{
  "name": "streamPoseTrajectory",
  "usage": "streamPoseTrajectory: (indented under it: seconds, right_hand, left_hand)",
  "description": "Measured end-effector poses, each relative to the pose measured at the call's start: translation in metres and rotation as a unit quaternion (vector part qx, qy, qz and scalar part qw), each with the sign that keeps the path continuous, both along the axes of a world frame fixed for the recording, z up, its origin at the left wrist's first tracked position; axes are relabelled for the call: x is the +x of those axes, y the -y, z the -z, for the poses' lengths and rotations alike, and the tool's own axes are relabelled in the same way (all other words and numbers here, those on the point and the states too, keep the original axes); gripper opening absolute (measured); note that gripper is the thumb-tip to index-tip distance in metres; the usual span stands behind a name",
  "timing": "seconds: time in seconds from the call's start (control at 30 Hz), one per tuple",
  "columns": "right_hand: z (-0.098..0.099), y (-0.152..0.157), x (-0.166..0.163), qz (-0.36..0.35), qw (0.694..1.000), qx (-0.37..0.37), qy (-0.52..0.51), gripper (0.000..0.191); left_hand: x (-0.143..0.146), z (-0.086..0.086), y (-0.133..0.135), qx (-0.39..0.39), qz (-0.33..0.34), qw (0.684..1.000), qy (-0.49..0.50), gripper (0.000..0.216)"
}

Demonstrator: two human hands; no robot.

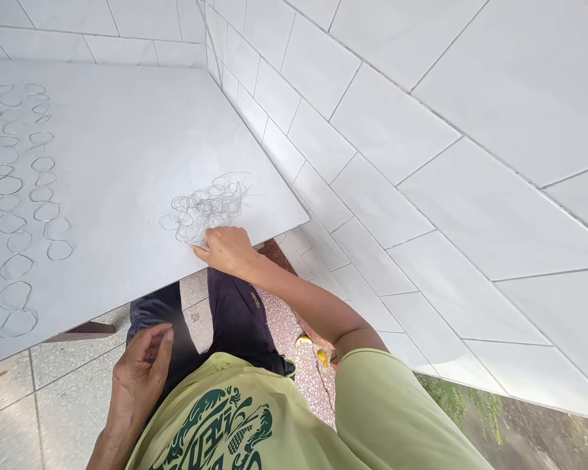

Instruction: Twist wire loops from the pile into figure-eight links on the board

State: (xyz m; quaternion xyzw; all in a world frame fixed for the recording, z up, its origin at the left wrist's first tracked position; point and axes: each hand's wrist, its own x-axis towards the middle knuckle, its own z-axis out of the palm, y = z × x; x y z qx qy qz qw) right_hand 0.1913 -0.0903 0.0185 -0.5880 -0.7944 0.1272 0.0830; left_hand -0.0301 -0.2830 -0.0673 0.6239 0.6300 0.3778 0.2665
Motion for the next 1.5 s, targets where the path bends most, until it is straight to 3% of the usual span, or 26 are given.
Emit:
streamPoseTrajectory:
  seconds: [0.13,0.37,0.53,0.73,0.93,1.17,1.3,1.5]
  right_hand:
    - [0.003,0.002,0.003,0.022,1.000,0.003,-0.012,0.024]
    - [0.007,-0.004,0.042,0.076,0.968,0.048,-0.235,0.033]
    - [0.015,-0.019,0.067,0.042,0.992,0.100,-0.060,0.030]
    - [0.007,-0.030,0.084,0.065,0.993,0.063,0.073,0.022]
    - [-0.010,-0.008,0.061,0.006,0.990,0.123,0.069,0.040]
    - [0.001,0.008,0.038,-0.016,0.996,0.013,0.083,0.031]
    - [0.003,0.009,0.044,-0.001,0.994,0.047,0.094,0.028]
    - [-0.003,0.013,0.079,0.018,0.994,0.110,0.012,0.028]
  left_hand:
    - [-0.002,0.004,0.002,-0.010,-0.002,1.000,0.000,0.025]
    - [-0.005,0.005,-0.001,-0.034,-0.012,0.999,0.007,0.027]
    - [-0.003,0.007,-0.004,-0.021,0.001,1.000,0.009,0.025]
    - [-0.005,0.013,-0.002,-0.023,0.011,1.000,0.000,0.027]
    - [-0.008,0.018,0.003,-0.033,0.008,0.999,-0.001,0.028]
    - [-0.009,0.025,0.008,-0.030,0.007,1.000,-0.005,0.028]
    - [-0.014,0.030,0.010,-0.032,-0.001,0.999,-0.013,0.028]
    - [-0.011,0.028,0.008,-0.023,0.008,1.000,-0.012,0.027]
